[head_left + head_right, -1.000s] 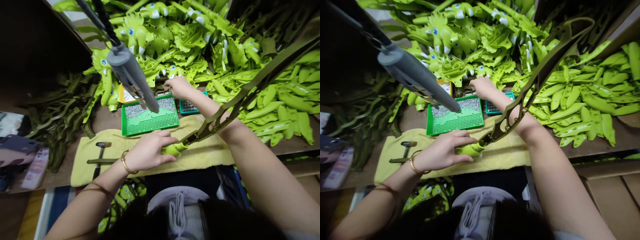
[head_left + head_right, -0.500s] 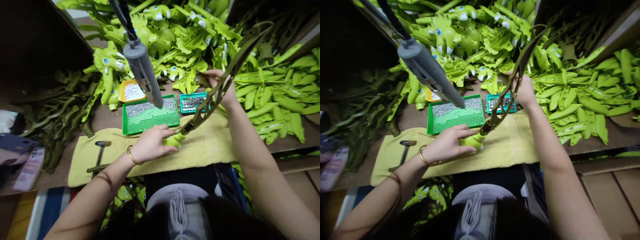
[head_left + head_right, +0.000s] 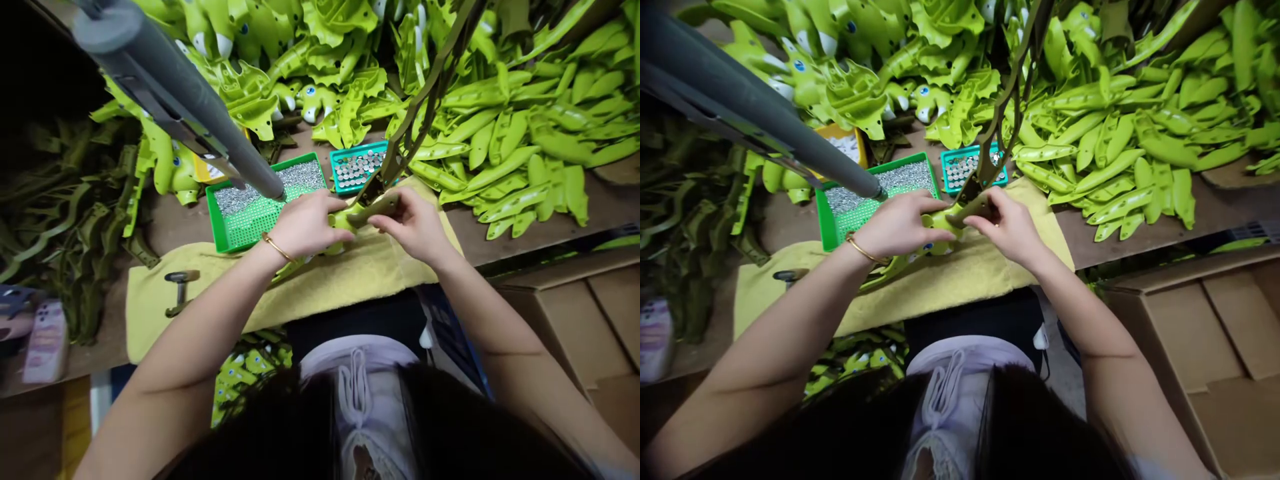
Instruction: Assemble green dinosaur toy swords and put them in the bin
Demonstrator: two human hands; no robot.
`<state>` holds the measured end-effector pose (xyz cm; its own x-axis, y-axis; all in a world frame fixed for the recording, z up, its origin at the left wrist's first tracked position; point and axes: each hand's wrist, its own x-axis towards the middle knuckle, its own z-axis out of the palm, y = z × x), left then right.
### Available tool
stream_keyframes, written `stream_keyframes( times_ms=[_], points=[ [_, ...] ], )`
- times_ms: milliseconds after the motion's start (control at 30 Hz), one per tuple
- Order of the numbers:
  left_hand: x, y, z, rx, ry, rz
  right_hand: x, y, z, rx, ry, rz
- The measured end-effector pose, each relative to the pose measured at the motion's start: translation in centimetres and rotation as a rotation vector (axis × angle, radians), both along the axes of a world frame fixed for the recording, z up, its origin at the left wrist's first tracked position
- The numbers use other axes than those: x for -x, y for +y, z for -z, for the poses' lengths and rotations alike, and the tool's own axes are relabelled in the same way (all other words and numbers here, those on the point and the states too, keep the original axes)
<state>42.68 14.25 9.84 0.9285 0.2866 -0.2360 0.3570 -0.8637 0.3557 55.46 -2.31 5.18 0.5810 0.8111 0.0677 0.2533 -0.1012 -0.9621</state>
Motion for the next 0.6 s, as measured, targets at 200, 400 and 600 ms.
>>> stream_keyframes(
  times_ms=[200,400,600],
  points=[
    [0.1,-0.1,0.1,0.004,-0.009,-0.022,0.8,1.3,0.1,-0.012,-0.036,0.132],
    [0.4,0.0,0.2,0.048,-0.026,-0.036,2.9,2.1,2.4,-0.163,0.051,0.394],
    [2.1,-0.4,-0.9,0.247,-0.126,0.014,3.9,2.8,4.1,-0.22,0.501,-0.068]
  ],
)
